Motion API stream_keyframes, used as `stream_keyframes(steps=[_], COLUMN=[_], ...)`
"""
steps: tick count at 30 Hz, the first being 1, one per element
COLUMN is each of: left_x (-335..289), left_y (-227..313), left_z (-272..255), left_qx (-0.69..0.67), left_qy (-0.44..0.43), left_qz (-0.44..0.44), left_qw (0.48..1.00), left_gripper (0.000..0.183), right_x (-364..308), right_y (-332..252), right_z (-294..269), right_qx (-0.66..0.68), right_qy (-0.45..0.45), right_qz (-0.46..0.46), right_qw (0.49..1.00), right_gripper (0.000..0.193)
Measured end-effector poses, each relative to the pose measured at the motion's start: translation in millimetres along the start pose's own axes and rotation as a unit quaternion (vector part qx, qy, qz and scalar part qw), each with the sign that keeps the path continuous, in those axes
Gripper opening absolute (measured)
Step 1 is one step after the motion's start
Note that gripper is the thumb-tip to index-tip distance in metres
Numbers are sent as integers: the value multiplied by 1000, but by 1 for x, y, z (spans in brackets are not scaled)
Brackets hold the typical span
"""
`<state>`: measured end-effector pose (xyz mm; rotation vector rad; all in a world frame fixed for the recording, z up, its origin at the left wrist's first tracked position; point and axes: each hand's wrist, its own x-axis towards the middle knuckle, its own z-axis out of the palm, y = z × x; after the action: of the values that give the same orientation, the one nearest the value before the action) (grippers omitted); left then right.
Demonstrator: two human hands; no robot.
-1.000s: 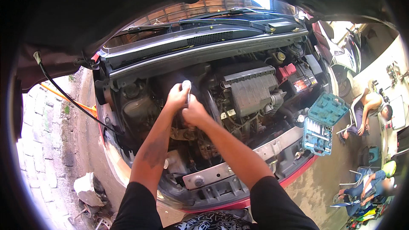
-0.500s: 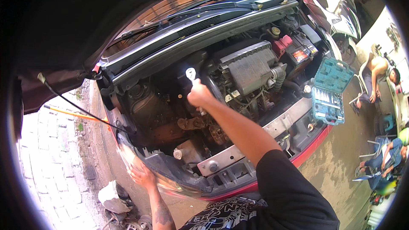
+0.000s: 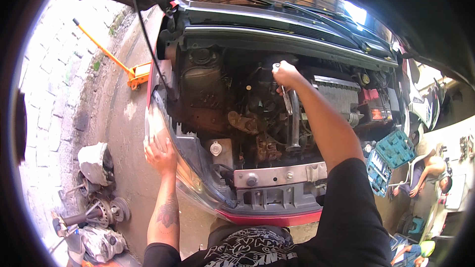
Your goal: The person picks up a blue tool case, opens it, and selects a socket wrench to loosen components in the engine bay of a car. They then use pliers to work on wires and connectors near the top of the engine.
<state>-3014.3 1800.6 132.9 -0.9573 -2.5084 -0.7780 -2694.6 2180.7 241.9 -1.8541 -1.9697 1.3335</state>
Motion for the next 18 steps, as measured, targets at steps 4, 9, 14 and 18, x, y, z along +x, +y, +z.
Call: stream_keyframes(steps=[4, 9, 14, 18], left_x=[1, 1, 1, 3], left_y=[0, -2, -3, -2], left_z=[-3, -3, -2, -3], left_qx=[-2, -21, -37, -34], left_qy=[2, 3, 7, 8], left_qz=[-9, -9, -9, -7], left_qw=[1000, 1000, 999, 999], left_gripper=[56, 56, 55, 55], right_x=[32, 49, 64, 50], right_y=[-19, -7, 4, -7], right_z=[5, 0, -11, -14], right_qx=[-102, 116, 46, -289], right_qy=[-48, 42, -103, -123], right_qz=[19, 145, 121, 183], right_qw=[993, 982, 986, 931], right_gripper=[20, 17, 18, 24])
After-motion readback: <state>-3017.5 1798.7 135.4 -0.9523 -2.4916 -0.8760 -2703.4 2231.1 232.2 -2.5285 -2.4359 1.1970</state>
